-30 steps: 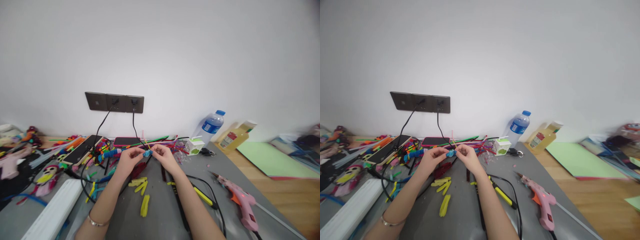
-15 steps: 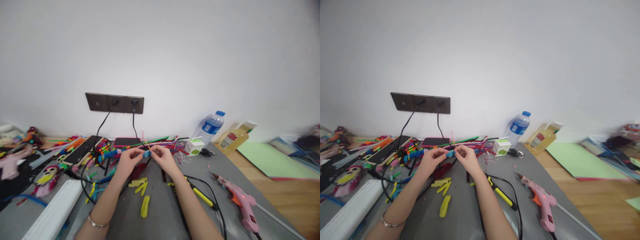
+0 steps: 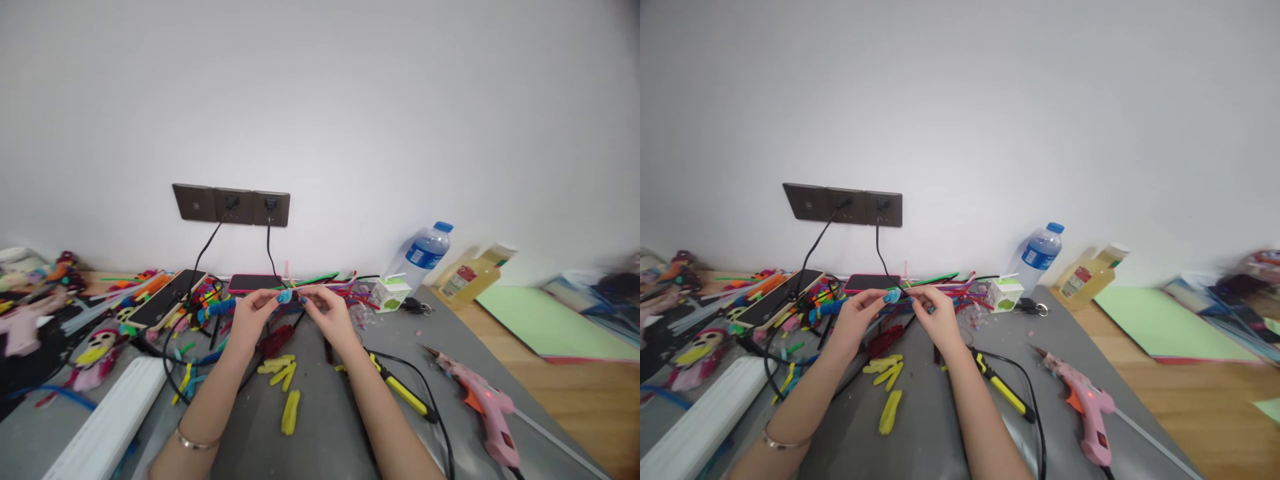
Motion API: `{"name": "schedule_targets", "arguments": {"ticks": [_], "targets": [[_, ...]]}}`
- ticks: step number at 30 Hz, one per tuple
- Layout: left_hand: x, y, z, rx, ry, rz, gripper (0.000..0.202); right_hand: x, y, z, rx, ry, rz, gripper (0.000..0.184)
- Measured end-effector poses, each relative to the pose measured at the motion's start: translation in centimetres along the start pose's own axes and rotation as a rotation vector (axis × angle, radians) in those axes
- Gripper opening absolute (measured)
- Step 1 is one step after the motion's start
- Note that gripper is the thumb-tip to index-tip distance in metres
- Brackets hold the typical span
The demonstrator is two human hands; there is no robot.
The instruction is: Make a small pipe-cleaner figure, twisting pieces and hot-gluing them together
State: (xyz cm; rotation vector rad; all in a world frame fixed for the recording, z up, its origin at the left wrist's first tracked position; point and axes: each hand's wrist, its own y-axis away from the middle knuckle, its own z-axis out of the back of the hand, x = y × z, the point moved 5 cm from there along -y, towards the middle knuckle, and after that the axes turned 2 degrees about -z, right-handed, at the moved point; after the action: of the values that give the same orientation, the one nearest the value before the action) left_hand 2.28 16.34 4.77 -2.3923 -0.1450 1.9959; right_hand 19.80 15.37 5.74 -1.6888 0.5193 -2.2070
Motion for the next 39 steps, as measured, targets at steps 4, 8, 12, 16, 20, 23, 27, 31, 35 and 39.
{"name": "schedule_targets", "arguments": {"ticks": [4,8,12,16,20,23,27,31,35,39], "targets": [[0.2,0.0,-0.1,0.003,0.005,0.029,0.030,1.0,0.0,0.0,0.030,0.026,0.089,0.019],[0.2,0.1,-0.2,0.018,0.004,0.021,0.031,1.5,0.0,0.1,0.030,0.043,0.120,0.019],[0.2,0.2,-0.2,0.027,-0.007,0.030,0.031,1.6,0.1,0.0,0.058,0.039,0.132,0.020],[0.0,0.2,-0.3,0.045,-0.009,0.018,0.029,0.9,0.1,-0.3,0.069,-0.017,0.064,0.018],[-0.2,0.3,-0.5,0.067,0.007,0.012,0.027,-0.1,0.1,-0.5,0.097,-0.188,-0.044,0.019],[-0.2,0.3,-0.6,0.068,0.015,0.022,0.028,-0.4,0.1,-0.6,0.100,-0.280,-0.089,0.020],[-0.2,0.3,-0.6,0.069,0.001,0.006,0.030,-0.5,0.0,-0.6,0.094,-0.284,-0.103,0.022],[-0.1,0.2,-0.6,0.086,-0.007,-0.014,0.030,-0.6,0.0,-0.6,0.104,-0.269,-0.110,0.026],[0.1,0.1,-0.5,0.098,-0.004,-0.019,0.029,-0.5,0.0,-0.6,0.123,-0.275,-0.119,0.027],[0.3,0.1,-0.5,0.108,-0.005,-0.025,0.027,-0.4,0.0,-0.6,0.140,-0.273,-0.121,0.027]]}}
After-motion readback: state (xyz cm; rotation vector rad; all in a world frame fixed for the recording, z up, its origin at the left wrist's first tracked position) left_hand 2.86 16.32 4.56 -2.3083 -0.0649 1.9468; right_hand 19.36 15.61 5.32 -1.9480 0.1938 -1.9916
